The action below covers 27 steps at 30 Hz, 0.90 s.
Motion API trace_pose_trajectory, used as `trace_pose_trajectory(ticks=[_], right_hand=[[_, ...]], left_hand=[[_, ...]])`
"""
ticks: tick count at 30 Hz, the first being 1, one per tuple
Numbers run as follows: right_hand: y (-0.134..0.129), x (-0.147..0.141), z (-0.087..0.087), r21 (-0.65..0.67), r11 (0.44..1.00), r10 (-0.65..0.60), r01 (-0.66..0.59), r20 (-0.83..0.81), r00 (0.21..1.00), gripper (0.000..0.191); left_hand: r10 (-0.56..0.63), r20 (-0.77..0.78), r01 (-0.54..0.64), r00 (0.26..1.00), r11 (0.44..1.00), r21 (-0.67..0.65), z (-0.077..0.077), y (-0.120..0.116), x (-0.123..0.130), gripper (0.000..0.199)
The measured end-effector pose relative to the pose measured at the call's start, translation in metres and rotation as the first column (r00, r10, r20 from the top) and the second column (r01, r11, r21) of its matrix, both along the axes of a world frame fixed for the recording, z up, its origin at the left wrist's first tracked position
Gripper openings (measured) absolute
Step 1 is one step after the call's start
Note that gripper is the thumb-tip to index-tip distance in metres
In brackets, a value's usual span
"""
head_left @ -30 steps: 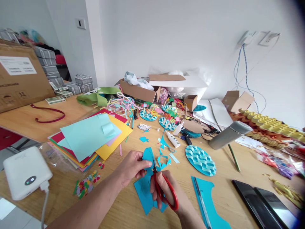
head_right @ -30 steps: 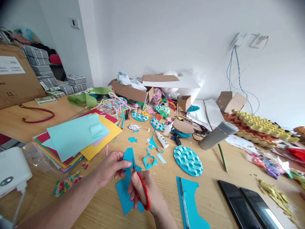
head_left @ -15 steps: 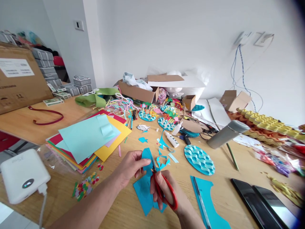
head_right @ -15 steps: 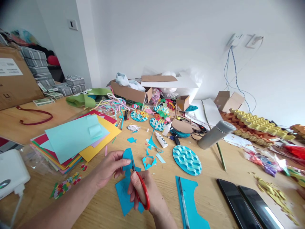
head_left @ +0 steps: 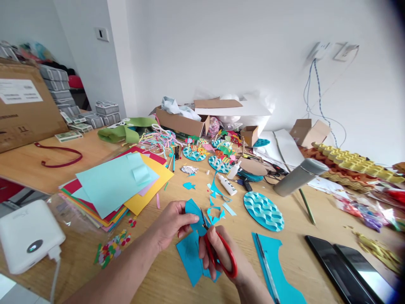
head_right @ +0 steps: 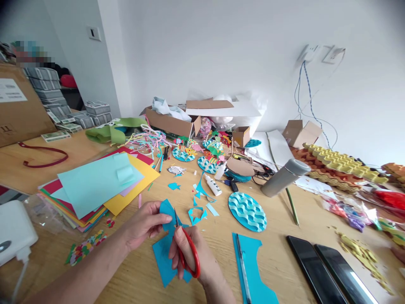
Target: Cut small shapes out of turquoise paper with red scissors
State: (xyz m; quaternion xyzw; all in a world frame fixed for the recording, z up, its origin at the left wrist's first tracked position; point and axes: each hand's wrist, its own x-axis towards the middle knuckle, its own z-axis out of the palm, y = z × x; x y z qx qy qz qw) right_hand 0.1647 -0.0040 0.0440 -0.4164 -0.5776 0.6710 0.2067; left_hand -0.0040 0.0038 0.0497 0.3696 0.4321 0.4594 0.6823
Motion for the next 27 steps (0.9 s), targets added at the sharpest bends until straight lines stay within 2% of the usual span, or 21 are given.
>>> trace_pose_trajectory(ticks=[15, 22, 27], right_hand=[[0.001, 0.0007, 0.002, 0.013, 0.999, 0.032, -0.032, 0.022, 0.999, 0.076], [0.002, 0.0041, 0.0018, 0.023, 0.997, 0.076, -0.077, 0.013, 0.997, 0.075], [0.003, 0.0038, 0.0022, 0.002, 0.998, 0.055, -0.055, 0.042, 0.998, 0.077]], left_hand=[[-0.062, -0.06, 0.066, 0.996, 0.995, 0.073, -0.006, 0.0021, -0.0013, 0.027], [-0.08, -0.066, 0.084, 0.995, 0.994, 0.064, -0.0083, 0.0031, -0.0025, 0.027], [-0.077, -0.057, 0.081, 0.995, 0.994, 0.067, -0.0105, 0.0031, -0.0028, 0.028]])
